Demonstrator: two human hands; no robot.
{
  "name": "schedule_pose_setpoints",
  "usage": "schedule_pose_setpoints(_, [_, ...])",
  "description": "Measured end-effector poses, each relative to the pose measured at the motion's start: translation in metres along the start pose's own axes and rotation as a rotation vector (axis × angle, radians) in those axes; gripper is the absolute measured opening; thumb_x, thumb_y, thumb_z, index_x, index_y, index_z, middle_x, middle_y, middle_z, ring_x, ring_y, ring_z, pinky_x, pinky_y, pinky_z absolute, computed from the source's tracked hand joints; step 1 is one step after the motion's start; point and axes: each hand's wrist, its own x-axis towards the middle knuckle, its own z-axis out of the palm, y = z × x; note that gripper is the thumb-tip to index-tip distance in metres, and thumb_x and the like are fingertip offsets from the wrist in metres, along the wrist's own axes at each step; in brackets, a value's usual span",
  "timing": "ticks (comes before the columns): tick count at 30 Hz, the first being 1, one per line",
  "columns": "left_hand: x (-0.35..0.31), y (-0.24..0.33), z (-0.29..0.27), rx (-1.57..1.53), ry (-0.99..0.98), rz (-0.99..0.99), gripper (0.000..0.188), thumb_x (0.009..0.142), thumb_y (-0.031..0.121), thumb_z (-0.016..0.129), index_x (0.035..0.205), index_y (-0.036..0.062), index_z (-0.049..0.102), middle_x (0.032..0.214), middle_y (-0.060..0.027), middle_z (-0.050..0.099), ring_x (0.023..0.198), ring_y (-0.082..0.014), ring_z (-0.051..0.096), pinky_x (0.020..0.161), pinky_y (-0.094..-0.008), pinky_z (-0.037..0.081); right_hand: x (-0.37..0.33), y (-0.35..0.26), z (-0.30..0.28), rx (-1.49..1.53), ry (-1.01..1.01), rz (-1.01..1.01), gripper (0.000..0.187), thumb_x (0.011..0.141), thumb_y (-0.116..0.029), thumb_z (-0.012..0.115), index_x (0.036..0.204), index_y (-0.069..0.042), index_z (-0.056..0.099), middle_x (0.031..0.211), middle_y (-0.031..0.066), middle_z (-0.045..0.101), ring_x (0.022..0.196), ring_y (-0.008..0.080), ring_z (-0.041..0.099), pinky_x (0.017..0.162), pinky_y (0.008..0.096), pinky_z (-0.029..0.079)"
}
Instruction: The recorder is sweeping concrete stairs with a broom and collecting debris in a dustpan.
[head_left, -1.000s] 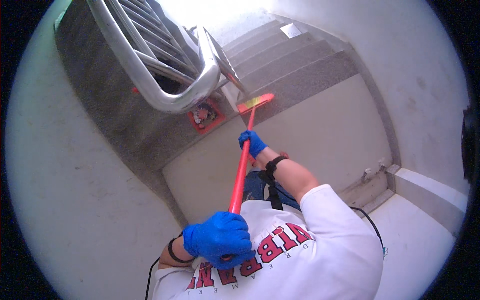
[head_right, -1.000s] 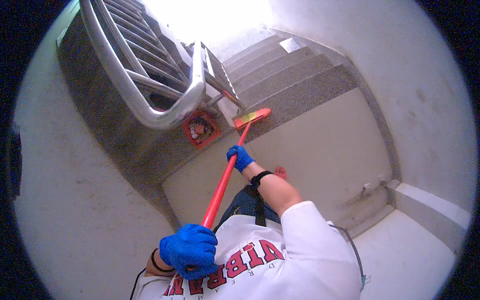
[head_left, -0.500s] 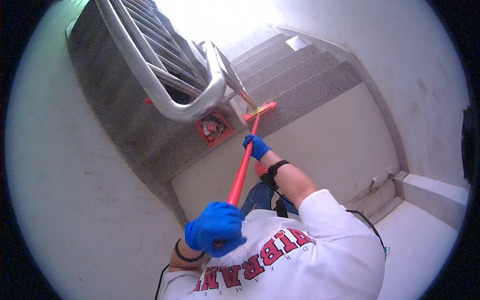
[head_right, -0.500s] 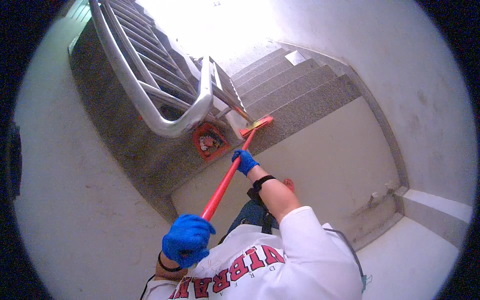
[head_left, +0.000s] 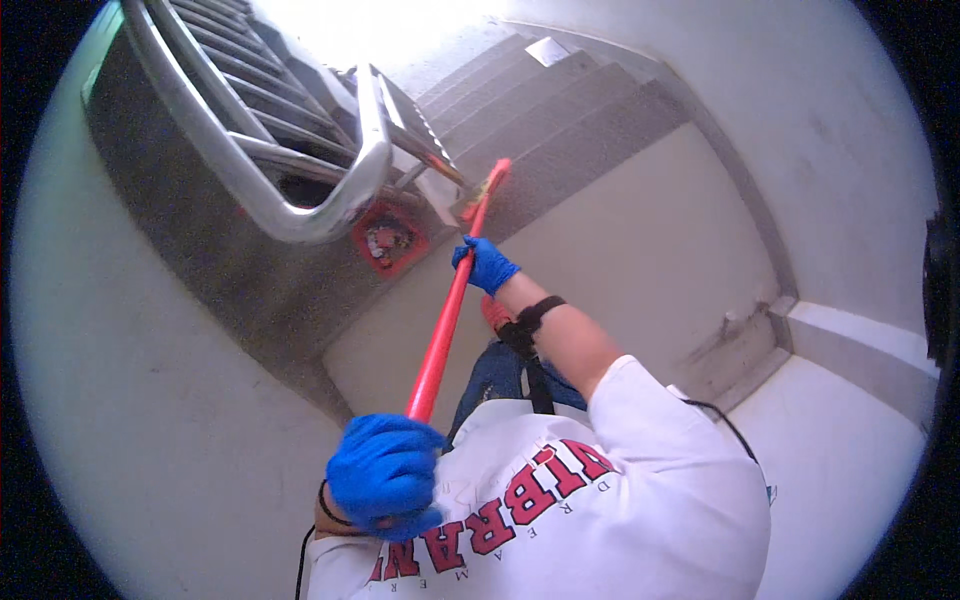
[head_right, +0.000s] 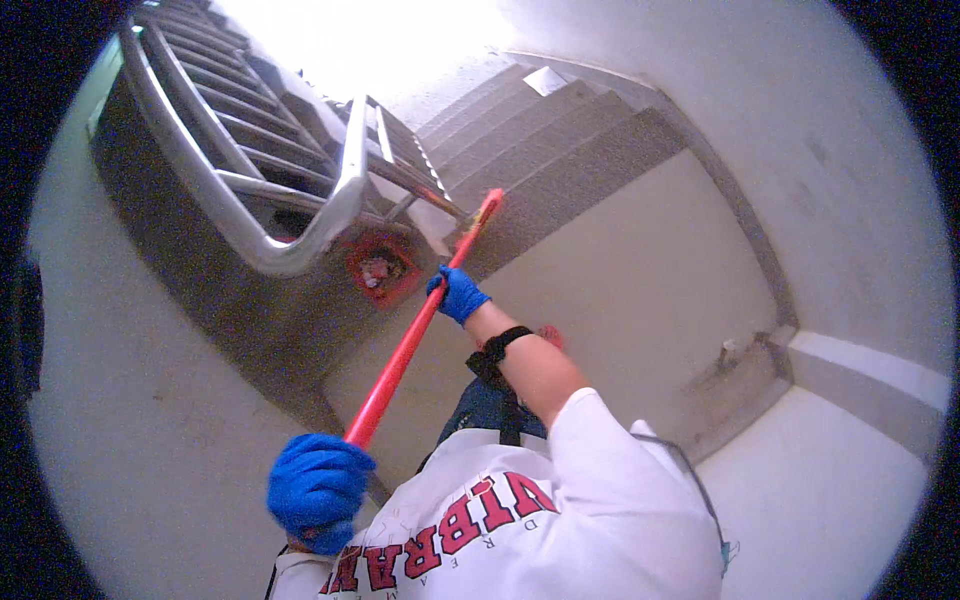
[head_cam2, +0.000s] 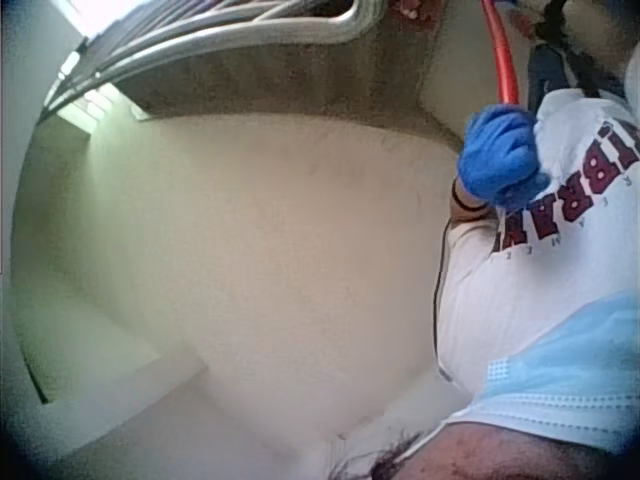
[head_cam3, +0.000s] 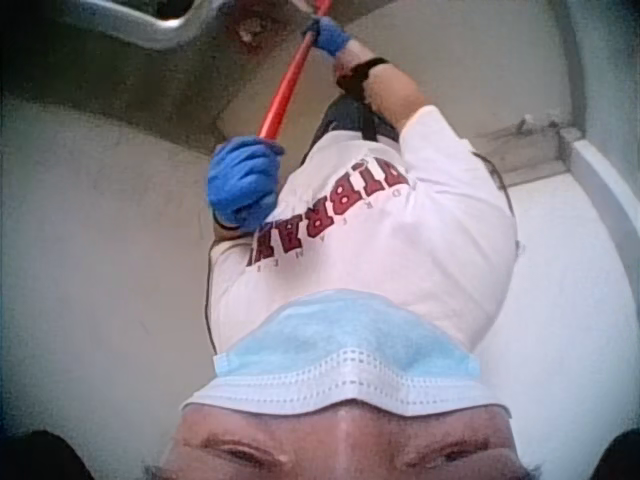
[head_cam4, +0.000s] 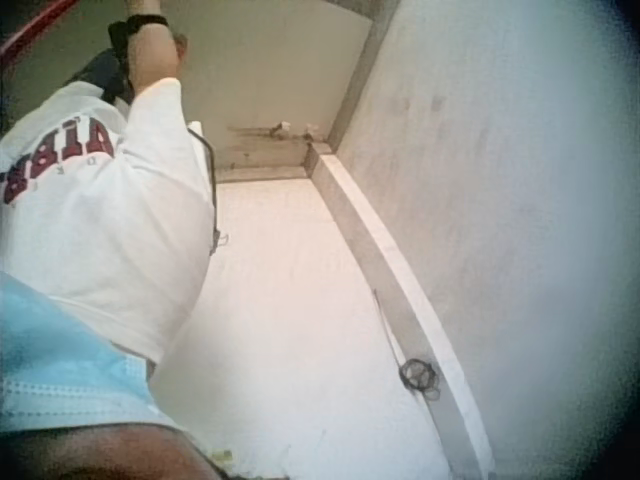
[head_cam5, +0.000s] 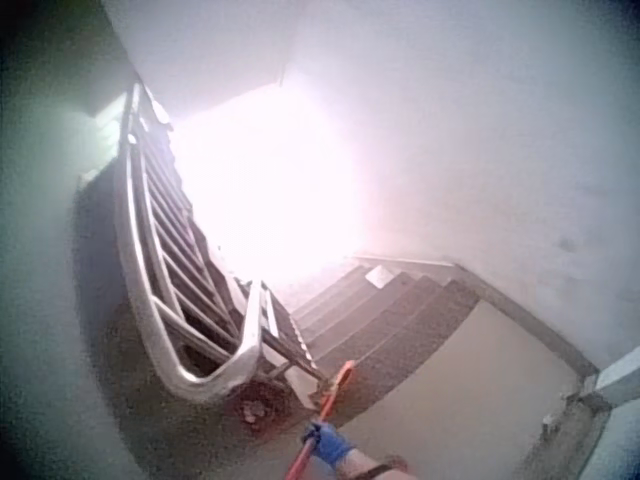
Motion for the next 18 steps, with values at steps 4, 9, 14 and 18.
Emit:
schedule_pose_setpoints(4, [-0.032, -0.014, 0.004, -0.302, 0.36, -0.017, 0.022, 0.064, 0.018, 0.052, 0.049, 0.0068, 0.04, 0.048, -0.0053, 0.047, 0.043, -0.0222, 0.048, 0.044, -0.0316, 0.039, -0.101, -0.046, -0.028, -2.02, -0.302, -0.853, 0.009, 0.056, -0.001, 0.053, 0.063, -0.006, 0.049, 0.06, 0.0077, 0.051, 0.055, 0.0188, 0.049, 0.051, 0.0295, 0.041])
schedule_pose_setpoints(9, [0.002, -0.044, 0.038, -0.672, 0.589, -0.176, 0.034, 0.07, 0.023, 0.047, 0.042, 0.0083, 0.033, 0.04, -0.0054, 0.039, 0.034, -0.019, 0.04, 0.038, -0.0305, 0.038, -0.151, -0.137, -0.103, -1.666, 0.248, -0.496, 0.009, 0.055, 0.001, 0.052, 0.062, -0.005, 0.051, 0.061, 0.007, 0.052, 0.058, 0.0142, 0.05, 0.051, 0.0243, 0.041])
schedule_pose_setpoints(14, [0.014, 0.017, -0.017, -0.535, 0.561, 0.19, 0.033, 0.071, 0.021, 0.045, 0.042, 0.0069, 0.038, 0.038, -0.0029, 0.039, 0.035, -0.0205, 0.044, 0.039, -0.0307, 0.039, -0.16, -0.066, 0.013, -1.764, -0.1, -0.9, 0.009, 0.057, -0.008, 0.055, 0.061, -0.005, 0.047, 0.059, 0.0062, 0.051, 0.054, 0.0162, 0.05, 0.05, 0.0271, 0.041])
schedule_pose_setpoints(18, [0.05, 0.045, -0.025, 0.012, 0.031, 0.276, 0.017, 0.065, 0.019, 0.052, 0.054, 0.0077, 0.045, 0.055, -0.005, 0.049, 0.053, -0.0206, 0.052, 0.05, -0.031, 0.041, -0.057, -0.053, 0.008, -0.134, -0.205, 0.008, 0.007, 0.059, -0.008, 0.052, 0.059, -0.006, 0.046, 0.057, 0.005, 0.05, 0.055, 0.0177, 0.049, 0.051, 0.028, 0.041])
